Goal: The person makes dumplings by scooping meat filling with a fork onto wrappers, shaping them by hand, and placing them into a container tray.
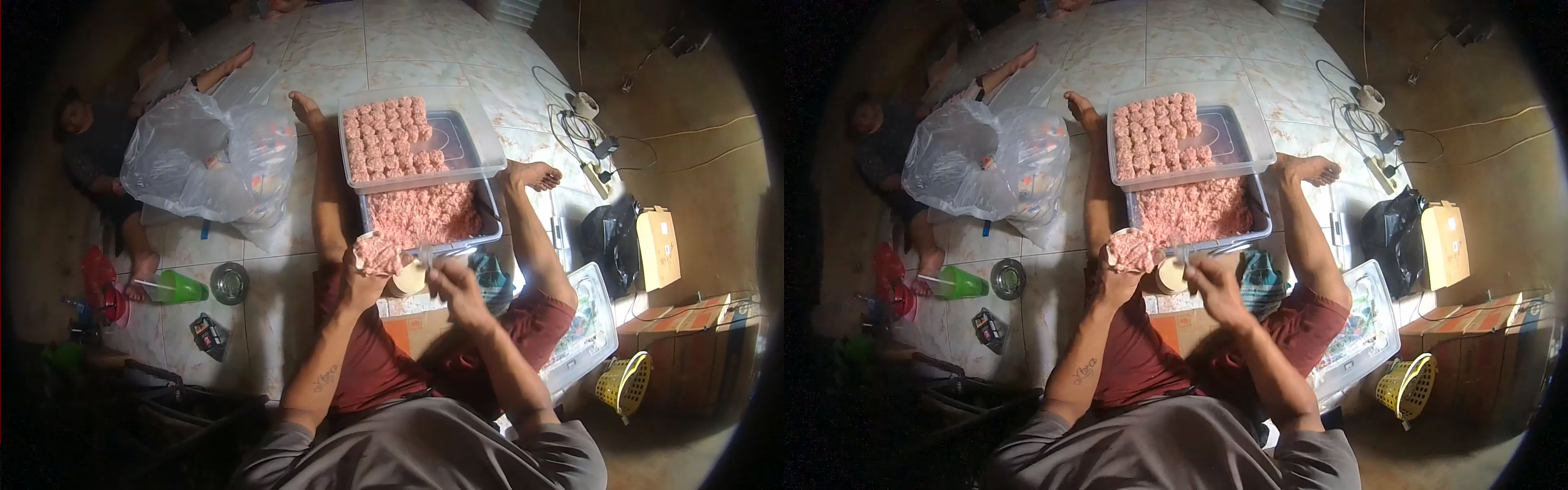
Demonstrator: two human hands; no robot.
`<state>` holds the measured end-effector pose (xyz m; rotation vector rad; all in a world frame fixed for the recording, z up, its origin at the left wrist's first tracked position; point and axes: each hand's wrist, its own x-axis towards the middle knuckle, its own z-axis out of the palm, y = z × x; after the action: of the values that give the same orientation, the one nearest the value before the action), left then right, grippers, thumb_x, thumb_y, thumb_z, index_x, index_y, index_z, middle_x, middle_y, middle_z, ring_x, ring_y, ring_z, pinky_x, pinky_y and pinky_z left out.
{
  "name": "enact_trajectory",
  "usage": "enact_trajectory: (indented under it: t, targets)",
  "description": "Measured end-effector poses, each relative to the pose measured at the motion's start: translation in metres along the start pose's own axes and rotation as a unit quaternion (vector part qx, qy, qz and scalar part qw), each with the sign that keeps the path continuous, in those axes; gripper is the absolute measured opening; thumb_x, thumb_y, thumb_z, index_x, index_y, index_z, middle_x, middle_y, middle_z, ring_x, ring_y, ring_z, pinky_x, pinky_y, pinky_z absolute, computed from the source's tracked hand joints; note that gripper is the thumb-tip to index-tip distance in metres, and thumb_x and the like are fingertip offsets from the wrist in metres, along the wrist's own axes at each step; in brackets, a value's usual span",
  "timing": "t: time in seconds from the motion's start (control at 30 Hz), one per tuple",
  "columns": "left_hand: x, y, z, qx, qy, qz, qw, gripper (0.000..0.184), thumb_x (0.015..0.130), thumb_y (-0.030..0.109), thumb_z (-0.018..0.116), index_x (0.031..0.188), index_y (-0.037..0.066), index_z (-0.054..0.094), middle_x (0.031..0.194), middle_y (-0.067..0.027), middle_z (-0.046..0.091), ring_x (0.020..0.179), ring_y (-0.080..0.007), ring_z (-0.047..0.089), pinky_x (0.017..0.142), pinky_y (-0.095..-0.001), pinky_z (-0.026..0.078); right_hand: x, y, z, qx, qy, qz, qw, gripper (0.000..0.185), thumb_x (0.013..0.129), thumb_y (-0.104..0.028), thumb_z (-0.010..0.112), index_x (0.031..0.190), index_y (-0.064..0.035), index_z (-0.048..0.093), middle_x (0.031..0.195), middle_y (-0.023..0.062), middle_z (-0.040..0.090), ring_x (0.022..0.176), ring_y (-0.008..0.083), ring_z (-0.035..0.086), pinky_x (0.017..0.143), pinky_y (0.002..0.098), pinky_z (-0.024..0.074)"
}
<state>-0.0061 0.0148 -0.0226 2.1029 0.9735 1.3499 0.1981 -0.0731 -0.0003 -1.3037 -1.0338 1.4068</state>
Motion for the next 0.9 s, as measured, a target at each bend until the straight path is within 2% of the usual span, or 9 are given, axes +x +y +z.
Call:
enact_trajectory:
  t: [0.13, 0.2, 0.3, 0.37, 0.47, 0.7, 0.77, 0.83, 0.9]
  targets:
    - [-0.003, 0.007, 0.013, -0.121, -0.05, -0.098, 0.986, 0.03, 0.081, 0.016, 0.084, 0.102, 0.002, 0.067, 0.095, -0.0101, 0.069, 0.088, -0.0235, 0.068, 0.08, -0.0368, 0.055, -0.017, 0.024, 0.008, 0.146, 0.003, 0.03, 0.989, 0.021, 0.103, -0.011, 0.059, 0.116, -0.002, 0.072, 0.082, 0.0011, 0.058, 0.074, 0.0135, 0.056, 0.068, 0.0282, 0.0447]
    - [-0.004, 0.002, 0.013, -0.251, -0.143, -0.126, 0.949, 0.038, 0.078, 0.017, 0.088, 0.105, 0.0, 0.068, 0.098, -0.0103, 0.071, 0.083, -0.0243, 0.069, 0.076, -0.0365, 0.056, -0.01, 0.011, 0.003, -0.251, 0.021, -0.225, 0.941, 0.016, 0.102, -0.01, 0.058, 0.108, -0.0005, 0.069, 0.087, 0.0076, 0.059, 0.075, 0.0181, 0.054, 0.067, 0.034, 0.0449]
    - [-0.014, 0.005, 0.019, 0.02, -0.029, -0.066, 0.997, 0.042, 0.076, 0.019, 0.09, 0.106, 0.0, 0.068, 0.097, -0.0112, 0.073, 0.08, -0.0232, 0.069, 0.075, -0.0354, 0.056, -0.009, -0.013, -0.011, -0.392, 0.042, -0.215, 0.894, 0.015, 0.095, -0.004, 0.058, 0.106, 0.0003, 0.067, 0.091, 0.0136, 0.057, 0.079, 0.0251, 0.055, 0.072, 0.0394, 0.0477]
    - [-0.009, -0.001, 0.02, -0.025, -0.051, -0.181, 0.982, 0.042, 0.076, 0.019, 0.091, 0.104, -0.001, 0.068, 0.094, -0.0112, 0.074, 0.08, -0.0219, 0.07, 0.076, -0.0356, 0.056, -0.01, -0.016, -0.017, -0.39, 0.051, -0.198, 0.898, 0.018, 0.097, -0.004, 0.056, 0.108, 0.0021, 0.069, 0.095, 0.0195, 0.061, 0.082, 0.0351, 0.061, 0.075, 0.0392, 0.0481]
    - [-0.015, -0.015, 0.015, -0.096, -0.069, -0.125, 0.985, 0.049, 0.072, 0.02, 0.092, 0.109, 0.001, 0.065, 0.098, -0.0142, 0.073, 0.089, -0.0317, 0.07, 0.082, -0.0408, 0.055, -0.021, 0.003, -0.016, -0.116, 0.073, -0.016, 0.99, 0.02, 0.103, -0.013, 0.059, 0.114, -0.0001, 0.07, 0.078, 0.0016, 0.052, 0.074, 0.0146, 0.05, 0.069, 0.0287, 0.041]
    - [0.013, 0.007, -0.002, -0.24, -0.084, -0.109, 0.961, 0.045, 0.074, 0.02, 0.09, 0.104, 0.002, 0.061, 0.089, -0.0084, 0.067, 0.08, -0.0228, 0.066, 0.076, -0.0361, 0.053, -0.032, 0.028, 0.006, 0.141, -0.034, 0.048, 0.988, 0.022, 0.107, -0.016, 0.056, 0.116, -0.0027, 0.071, 0.074, -0.01, 0.041, 0.069, 0.0032, 0.033, 0.062, 0.0205, 0.0274]
    - [0.003, 0.01, 0.001, -0.184, -0.079, -0.1, 0.975, 0.064, 0.072, 0.019, 0.095, 0.121, -0.001, 0.059, 0.097, -0.0076, 0.068, 0.088, -0.0175, 0.067, 0.082, -0.032, 0.055, -0.025, 0.024, 0.011, 0.113, -0.036, 0.035, 0.992, 0.022, 0.106, -0.013, 0.055, 0.115, -0.0005, 0.07, 0.074, -0.0041, 0.044, 0.065, 0.0095, 0.039, 0.061, 0.0251, 0.0333]
    - [-0.001, 0.014, 0.005, -0.143, -0.16, -0.079, 0.973, 0.057, 0.073, 0.019, 0.094, 0.114, 0.0, 0.06, 0.089, -0.0069, 0.066, 0.083, -0.0151, 0.064, 0.078, -0.0313, 0.054, -0.016, 0.019, 0.02, -0.183, 0.018, -0.249, 0.951, 0.019, 0.104, -0.008, 0.055, 0.115, 0.0001, 0.068, 0.08, 0.0066, 0.051, 0.07, 0.0192, 0.048, 0.065, 0.0335, 0.0415]
    - [-0.007, -0.003, 0.011, -0.105, -0.13, -0.074, 0.983, 0.054, 0.072, 0.02, 0.095, 0.109, 0.002, 0.061, 0.086, -0.0065, 0.066, 0.079, -0.0142, 0.063, 0.075, -0.0306, 0.053, -0.023, 0.007, 0.008, -0.273, 0.032, -0.188, 0.943, 0.017, 0.101, -0.003, 0.057, 0.113, 0.0004, 0.068, 0.09, 0.0148, 0.054, 0.08, 0.0267, 0.055, 0.073, 0.0389, 0.0455]
